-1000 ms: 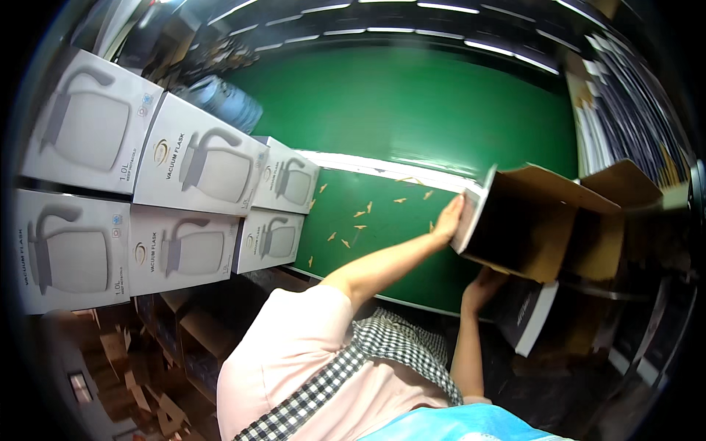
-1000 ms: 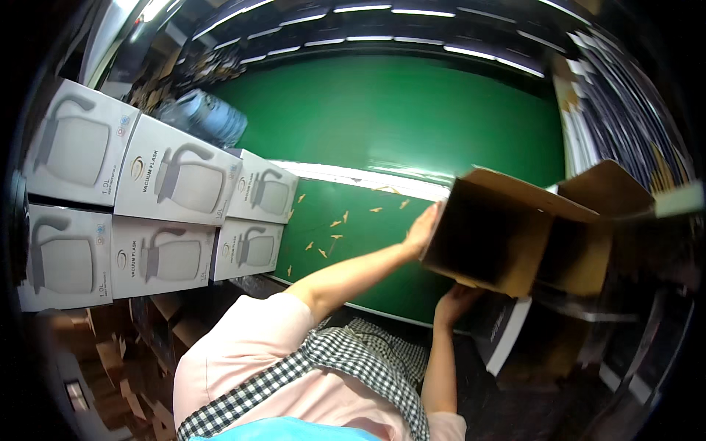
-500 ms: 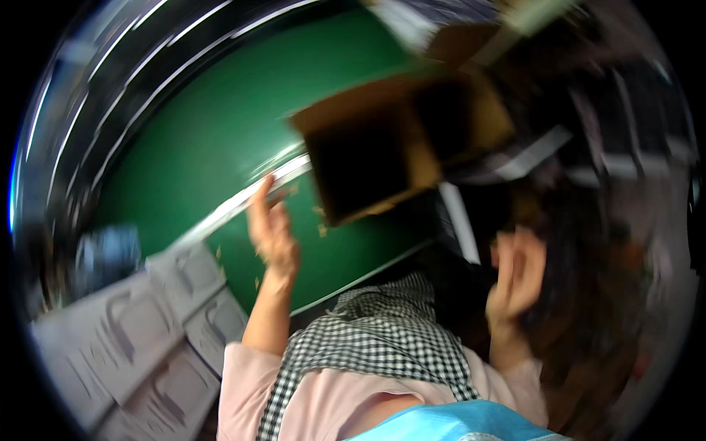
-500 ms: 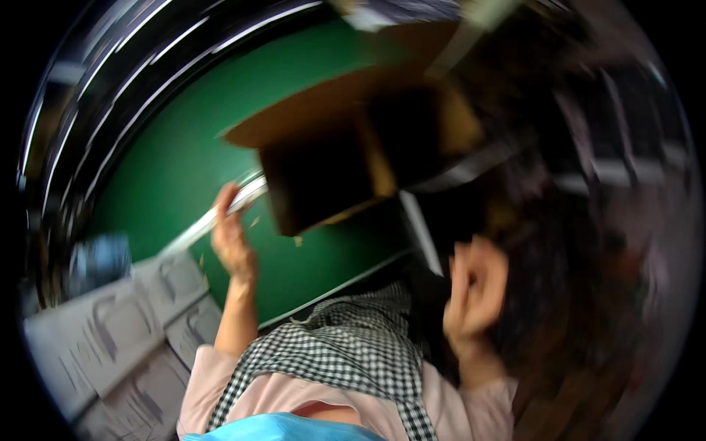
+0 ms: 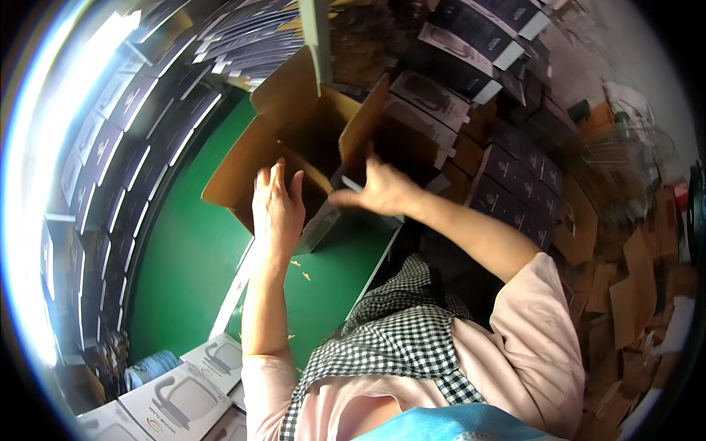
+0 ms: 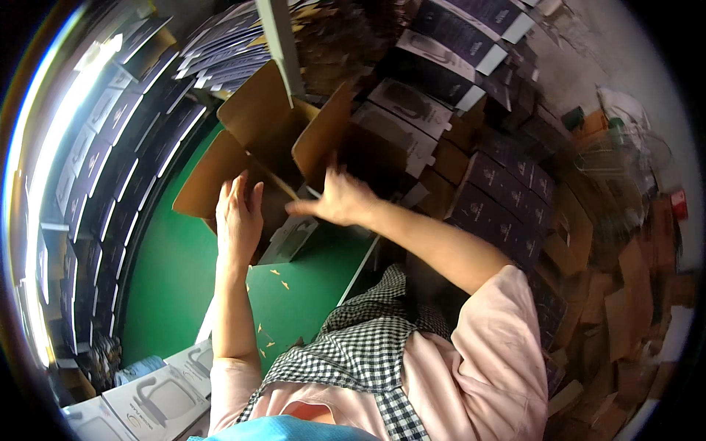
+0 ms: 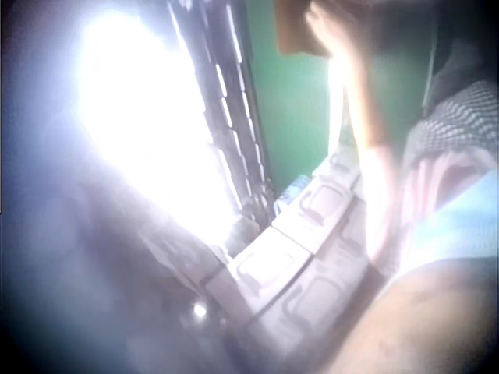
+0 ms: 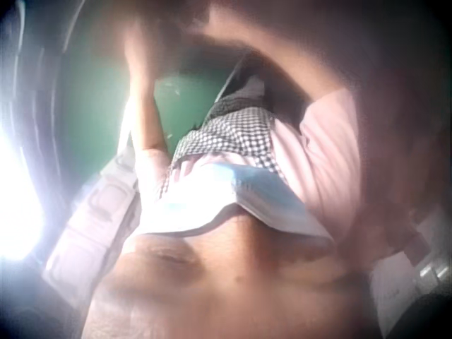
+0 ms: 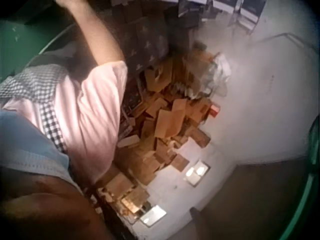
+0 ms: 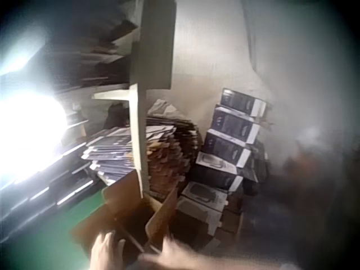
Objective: The person assembles cardboard boxes, places products wrapped in plastic inside them, and stacks the boxed products into a larger shipping container.
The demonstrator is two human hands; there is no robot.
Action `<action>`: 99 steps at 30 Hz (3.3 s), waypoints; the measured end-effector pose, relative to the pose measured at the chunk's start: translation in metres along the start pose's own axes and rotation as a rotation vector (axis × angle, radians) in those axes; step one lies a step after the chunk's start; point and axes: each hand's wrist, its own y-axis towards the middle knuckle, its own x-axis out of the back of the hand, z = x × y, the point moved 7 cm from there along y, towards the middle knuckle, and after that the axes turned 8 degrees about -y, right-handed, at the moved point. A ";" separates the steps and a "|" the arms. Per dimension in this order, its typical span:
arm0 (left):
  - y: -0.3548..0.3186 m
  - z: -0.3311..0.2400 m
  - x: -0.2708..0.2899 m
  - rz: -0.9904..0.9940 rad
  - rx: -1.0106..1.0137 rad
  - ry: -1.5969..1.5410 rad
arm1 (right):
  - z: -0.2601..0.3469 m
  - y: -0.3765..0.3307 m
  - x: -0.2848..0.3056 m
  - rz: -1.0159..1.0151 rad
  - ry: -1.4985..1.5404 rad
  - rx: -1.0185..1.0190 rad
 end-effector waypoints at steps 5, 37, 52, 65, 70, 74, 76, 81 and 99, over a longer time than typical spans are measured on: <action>0.019 -0.038 -0.030 0.090 -0.163 -0.069 | -0.021 -0.034 -0.001 0.195 -0.313 0.042; -0.033 -0.296 -0.192 0.149 0.000 0.339 | -0.447 0.081 0.059 -0.389 0.539 0.004; 0.005 -0.249 -0.499 0.348 0.095 0.220 | -0.520 -0.059 0.004 -0.320 0.497 -0.089; -0.070 -0.261 -0.392 0.810 -0.080 -0.474 | -0.485 0.009 -0.019 -0.346 0.472 -0.134; -0.043 -0.165 -0.085 -0.663 0.149 0.276 | -0.461 0.075 -0.003 -0.376 0.388 -0.133; -0.082 0.030 0.024 -0.319 0.553 0.570 | -0.429 0.060 -0.011 -0.362 0.293 -0.153; -0.112 0.113 0.006 -0.046 0.859 -0.196 | -0.428 0.024 -0.021 -0.340 0.252 -0.241; -0.064 0.031 0.009 0.336 0.254 -0.108 | -0.442 -0.131 -0.039 -0.483 0.486 -0.348; 0.102 -0.281 -0.208 -0.523 -0.246 0.038 | -0.506 -0.538 -0.102 -0.430 0.372 -1.018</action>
